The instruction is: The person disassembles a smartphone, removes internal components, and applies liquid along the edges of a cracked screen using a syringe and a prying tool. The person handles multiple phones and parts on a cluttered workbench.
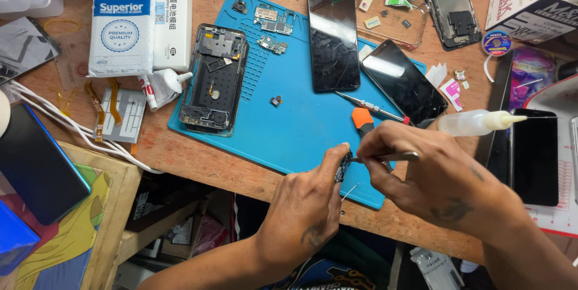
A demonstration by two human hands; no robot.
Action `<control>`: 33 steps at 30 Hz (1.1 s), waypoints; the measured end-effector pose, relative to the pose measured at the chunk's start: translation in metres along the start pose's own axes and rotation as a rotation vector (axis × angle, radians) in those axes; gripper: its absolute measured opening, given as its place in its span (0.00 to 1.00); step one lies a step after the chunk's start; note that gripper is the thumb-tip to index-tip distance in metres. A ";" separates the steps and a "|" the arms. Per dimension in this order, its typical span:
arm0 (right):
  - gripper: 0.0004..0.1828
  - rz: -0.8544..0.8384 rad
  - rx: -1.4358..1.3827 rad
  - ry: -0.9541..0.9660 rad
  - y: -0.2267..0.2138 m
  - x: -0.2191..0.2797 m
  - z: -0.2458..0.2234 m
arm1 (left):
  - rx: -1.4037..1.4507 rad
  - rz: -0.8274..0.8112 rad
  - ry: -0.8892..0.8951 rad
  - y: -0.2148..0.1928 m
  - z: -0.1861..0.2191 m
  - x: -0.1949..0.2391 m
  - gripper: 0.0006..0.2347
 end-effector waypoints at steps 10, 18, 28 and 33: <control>0.15 -0.076 -0.122 -0.284 -0.006 -0.025 -0.011 | -0.046 0.004 0.079 0.003 -0.002 0.001 0.22; 0.17 -0.122 -0.200 -0.259 -0.003 -0.028 -0.012 | -0.079 -0.015 0.064 0.005 -0.007 0.000 0.21; 0.11 -0.119 0.002 -0.108 0.001 -0.012 -0.007 | -0.060 -0.027 0.060 0.003 -0.004 0.002 0.25; 0.09 -0.187 0.145 -0.131 -0.001 -0.018 -0.004 | -0.124 0.003 0.094 0.006 0.000 0.000 0.19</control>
Point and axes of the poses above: each hand's wrist, its own x-axis away from the middle knuckle, its own y-axis out of the palm, z = x × y, the point moved 1 cm from there along -x, towards the middle knuckle, and after that the axes turned 7 degrees about z, right-handed, at the moved point
